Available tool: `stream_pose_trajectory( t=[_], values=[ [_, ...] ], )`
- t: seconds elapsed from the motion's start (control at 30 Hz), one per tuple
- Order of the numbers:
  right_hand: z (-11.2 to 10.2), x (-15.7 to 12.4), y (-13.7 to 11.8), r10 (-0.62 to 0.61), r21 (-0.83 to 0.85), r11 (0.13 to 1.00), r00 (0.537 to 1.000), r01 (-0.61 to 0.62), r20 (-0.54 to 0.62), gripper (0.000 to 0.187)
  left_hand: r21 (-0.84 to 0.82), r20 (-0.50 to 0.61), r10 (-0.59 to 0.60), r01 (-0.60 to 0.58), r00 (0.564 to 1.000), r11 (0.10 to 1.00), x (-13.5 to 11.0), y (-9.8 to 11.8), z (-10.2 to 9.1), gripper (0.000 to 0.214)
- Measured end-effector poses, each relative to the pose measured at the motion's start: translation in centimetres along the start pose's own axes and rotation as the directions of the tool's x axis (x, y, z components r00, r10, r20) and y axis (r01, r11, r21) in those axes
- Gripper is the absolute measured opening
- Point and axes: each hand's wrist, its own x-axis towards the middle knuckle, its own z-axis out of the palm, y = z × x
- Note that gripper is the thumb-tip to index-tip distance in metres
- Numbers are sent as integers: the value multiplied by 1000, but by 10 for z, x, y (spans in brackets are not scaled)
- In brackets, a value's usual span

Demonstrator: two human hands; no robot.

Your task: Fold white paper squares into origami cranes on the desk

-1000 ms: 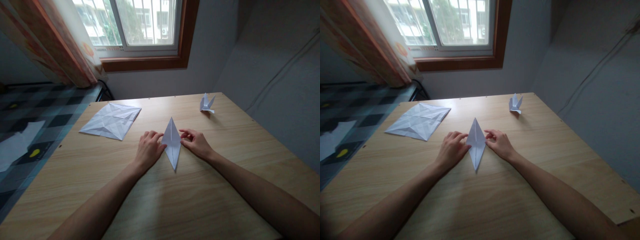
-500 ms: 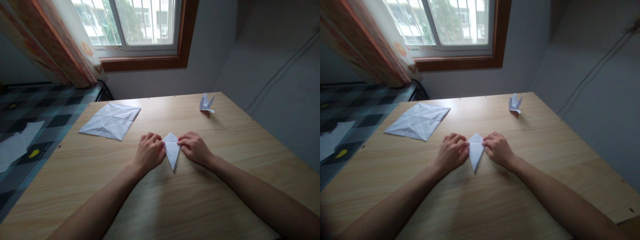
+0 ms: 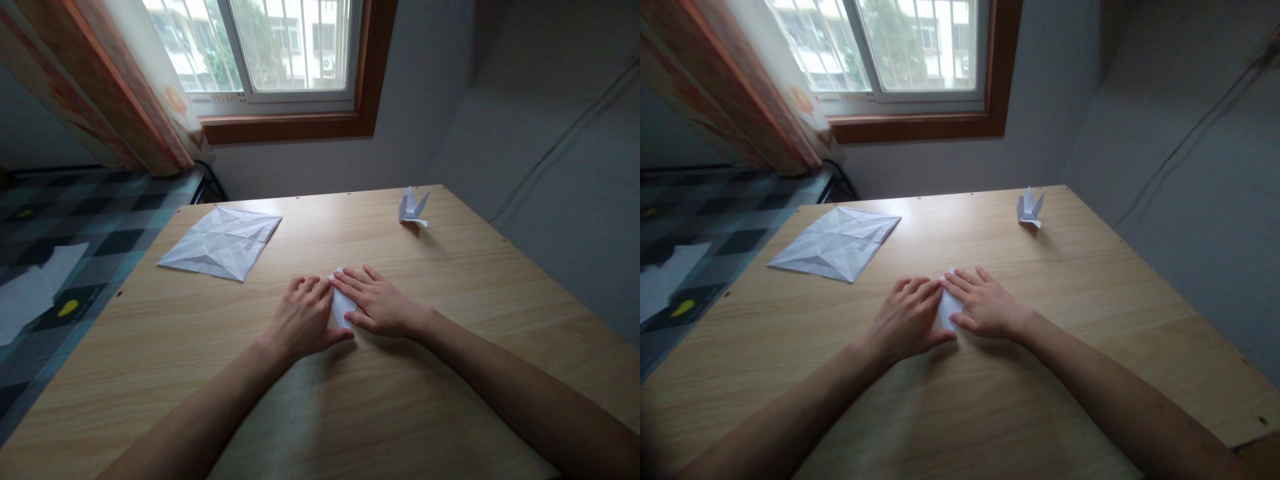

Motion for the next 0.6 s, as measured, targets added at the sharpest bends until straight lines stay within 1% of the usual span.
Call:
stream_pose_trajectory(
  t=[0.1, 0.2, 0.27, 0.43, 0.6],
  values=[
    [-4, 2, 7, 42, 1, 999, 999, -42, 31, 77, 11, 32, -14, 13, 999, 1000, 0, 2, -3, 81],
    [-5, 3, 11, 88, -10, 996, 996, -88, 21, 86, 1, 44, -17, 17, 999, 1000, 0, 1, -3, 85],
    [-4, 2, 12, 110, -16, 994, 994, -110, 8, 88, -14, 39, -9, 10, 999, 1000, -1, 0, -1, 85],
    [-3, -4, 11, 146, -35, 989, 989, -147, -23, 84, -58, 50, 38, -35, 998, 998, -2, -7, 4, 75],
    [-3, -12, 10, 143, -60, 987, 988, -147, -58, 79, -122, 109, 83, -70, 991, 990, -3, -18, 5, 69]
  ],
)
